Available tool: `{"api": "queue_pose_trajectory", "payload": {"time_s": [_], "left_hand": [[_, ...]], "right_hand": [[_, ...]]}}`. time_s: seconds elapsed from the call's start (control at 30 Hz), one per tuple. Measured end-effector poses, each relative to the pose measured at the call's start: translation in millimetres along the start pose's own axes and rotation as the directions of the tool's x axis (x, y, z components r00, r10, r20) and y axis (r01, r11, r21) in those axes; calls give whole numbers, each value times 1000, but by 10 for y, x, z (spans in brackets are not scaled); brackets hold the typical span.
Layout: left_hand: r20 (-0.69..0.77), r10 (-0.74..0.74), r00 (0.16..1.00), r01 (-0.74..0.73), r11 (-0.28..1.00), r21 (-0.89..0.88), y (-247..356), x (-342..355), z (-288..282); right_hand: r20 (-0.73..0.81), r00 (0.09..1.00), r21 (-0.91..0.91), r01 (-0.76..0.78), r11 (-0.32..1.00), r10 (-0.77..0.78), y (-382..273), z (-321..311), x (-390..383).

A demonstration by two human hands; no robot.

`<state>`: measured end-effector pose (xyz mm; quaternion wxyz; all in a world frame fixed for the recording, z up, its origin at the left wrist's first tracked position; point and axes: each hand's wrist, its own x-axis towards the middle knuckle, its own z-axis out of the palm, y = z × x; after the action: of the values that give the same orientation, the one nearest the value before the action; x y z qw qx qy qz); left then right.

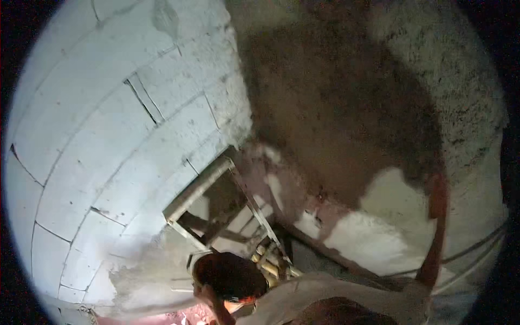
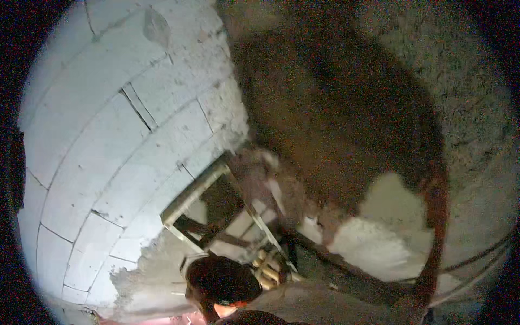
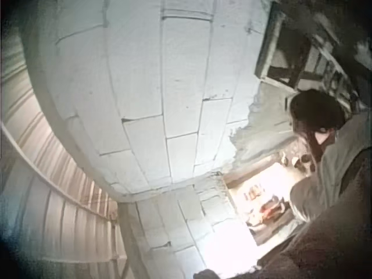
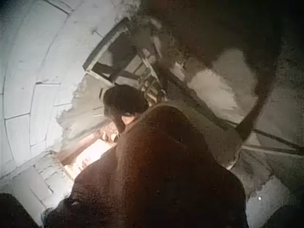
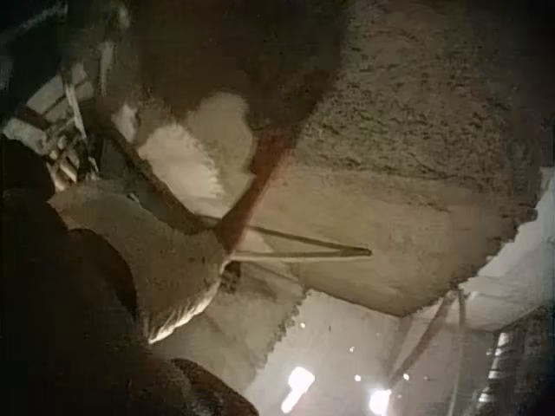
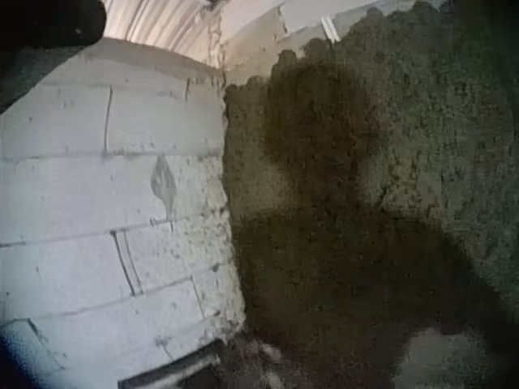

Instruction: The person smooths plaster onto a wall using a trowel, rinses hands and tools in a bucket of water, and applies mortar from a bucket onto the wall.

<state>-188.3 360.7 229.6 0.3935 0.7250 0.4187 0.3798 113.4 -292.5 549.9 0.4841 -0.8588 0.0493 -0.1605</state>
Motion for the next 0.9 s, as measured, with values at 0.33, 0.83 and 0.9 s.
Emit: {"api": "queue_pose_trajectory", "payload": {"time_s": [0.33,0.83,0.9], "left_hand": [[300,116,947,-2,935,-355,1898,688,1222],[490,128,862,320,612,-723,3000,405,1642],[541,240,806,229,717,-659,3025,357,1639]], "right_hand": [[790,595,-157,432,888,-149,-210,2070,-1305],[837,530,-387,749,538,-136,-895,3134,-863],[949,315,-282,880,381,-24,-965,3138,-817]]}}
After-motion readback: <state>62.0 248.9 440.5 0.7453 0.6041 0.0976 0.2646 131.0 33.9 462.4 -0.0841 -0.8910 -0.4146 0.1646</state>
